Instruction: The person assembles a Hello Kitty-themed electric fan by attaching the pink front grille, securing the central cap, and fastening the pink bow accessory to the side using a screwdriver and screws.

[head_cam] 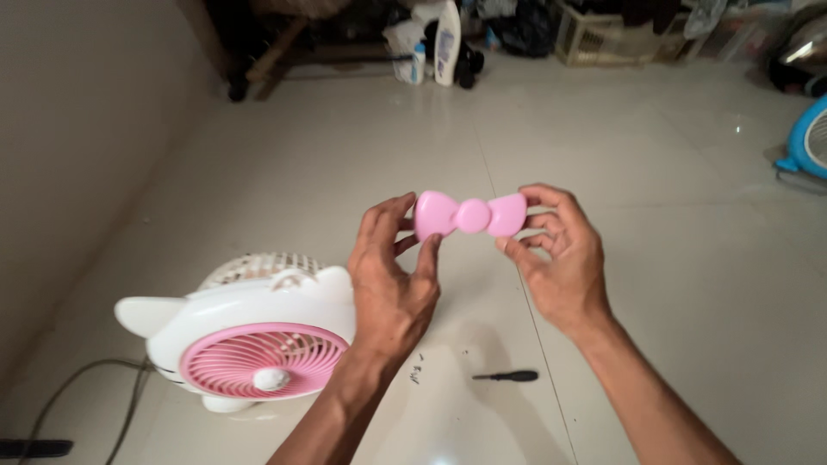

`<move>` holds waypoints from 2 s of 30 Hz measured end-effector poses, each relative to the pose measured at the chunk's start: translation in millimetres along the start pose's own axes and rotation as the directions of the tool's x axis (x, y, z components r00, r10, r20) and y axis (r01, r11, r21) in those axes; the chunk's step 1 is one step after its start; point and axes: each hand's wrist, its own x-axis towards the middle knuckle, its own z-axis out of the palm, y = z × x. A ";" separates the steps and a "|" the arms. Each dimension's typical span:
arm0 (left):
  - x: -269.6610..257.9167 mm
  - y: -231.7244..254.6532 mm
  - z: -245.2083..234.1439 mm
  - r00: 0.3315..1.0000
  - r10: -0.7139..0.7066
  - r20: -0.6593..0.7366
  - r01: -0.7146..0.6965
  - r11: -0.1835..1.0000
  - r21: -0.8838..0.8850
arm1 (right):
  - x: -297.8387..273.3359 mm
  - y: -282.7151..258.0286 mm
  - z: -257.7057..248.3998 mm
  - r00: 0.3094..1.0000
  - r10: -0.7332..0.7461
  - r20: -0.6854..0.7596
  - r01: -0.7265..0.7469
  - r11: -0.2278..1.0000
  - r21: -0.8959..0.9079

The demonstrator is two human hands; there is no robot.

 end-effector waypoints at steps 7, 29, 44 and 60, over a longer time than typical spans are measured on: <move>0.1 19.6 -85.5 1.000 -0.020 -0.003 0.020 0.996 0.087 | -22.2 -53.9 47.0 0.997 -0.035 0.069 0.025 0.988 0.150; -40.3 -13.1 -184.5 0.991 0.117 0.065 -0.131 0.950 0.283 | -78.7 -54.6 139.0 0.997 -0.060 0.038 0.049 0.971 0.235; -46.5 -13.9 -162.3 0.845 -0.499 0.190 0.465 0.863 0.197 | -75.3 -70.2 128.6 0.977 0.147 0.155 -0.204 0.857 0.474; -9.5 29.5 -174.4 0.951 -0.120 0.284 0.067 0.980 0.188 | -41.9 -112.7 118.3 0.867 0.111 0.485 -0.202 0.970 0.138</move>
